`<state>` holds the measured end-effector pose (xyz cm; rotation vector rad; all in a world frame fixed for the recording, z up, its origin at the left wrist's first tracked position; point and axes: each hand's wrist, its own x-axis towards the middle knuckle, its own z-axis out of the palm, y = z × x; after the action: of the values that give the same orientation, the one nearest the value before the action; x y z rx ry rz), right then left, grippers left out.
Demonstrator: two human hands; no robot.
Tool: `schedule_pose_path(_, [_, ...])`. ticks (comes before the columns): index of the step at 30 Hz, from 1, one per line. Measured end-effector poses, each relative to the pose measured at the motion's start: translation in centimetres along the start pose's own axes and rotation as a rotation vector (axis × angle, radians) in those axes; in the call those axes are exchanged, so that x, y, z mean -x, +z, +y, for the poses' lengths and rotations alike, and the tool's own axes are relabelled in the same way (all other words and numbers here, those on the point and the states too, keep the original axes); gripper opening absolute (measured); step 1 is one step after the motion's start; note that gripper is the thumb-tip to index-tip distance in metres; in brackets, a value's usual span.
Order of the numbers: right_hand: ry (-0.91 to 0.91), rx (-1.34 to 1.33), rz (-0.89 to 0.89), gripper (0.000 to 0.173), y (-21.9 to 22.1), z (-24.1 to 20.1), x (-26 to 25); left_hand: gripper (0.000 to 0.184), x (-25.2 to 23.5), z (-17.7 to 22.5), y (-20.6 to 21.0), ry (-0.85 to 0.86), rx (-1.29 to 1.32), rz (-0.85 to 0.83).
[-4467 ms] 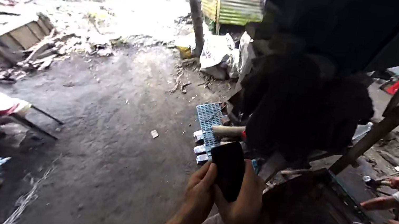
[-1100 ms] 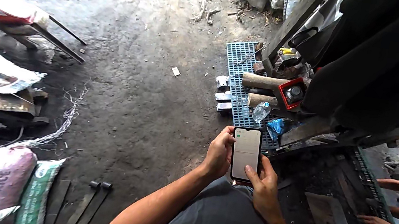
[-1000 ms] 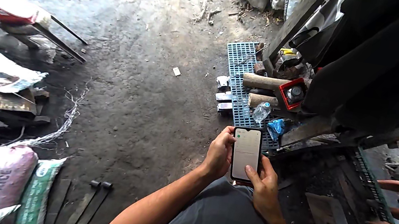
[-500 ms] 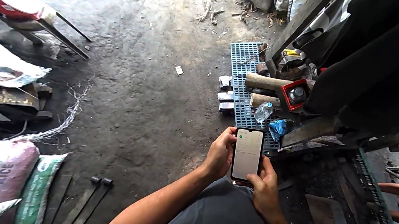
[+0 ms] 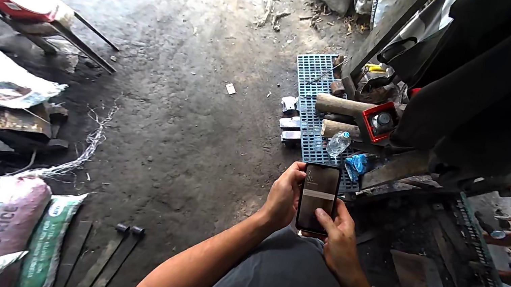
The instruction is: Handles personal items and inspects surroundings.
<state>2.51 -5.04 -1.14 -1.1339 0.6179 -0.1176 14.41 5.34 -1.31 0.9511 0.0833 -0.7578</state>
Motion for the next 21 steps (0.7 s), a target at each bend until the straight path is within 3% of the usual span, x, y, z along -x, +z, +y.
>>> schedule_pose_path(4, [0.012,-0.007,0.005,0.047,-0.07,0.07,0.05,0.041,-0.05,-0.04,0.02,-0.017,-0.004,0.000])
schedule_pose_path(21, [0.044,-0.026,0.026,0.046,0.02,0.21,0.10,0.040,-0.20,-0.15,-0.03,-0.030,0.021,0.004])
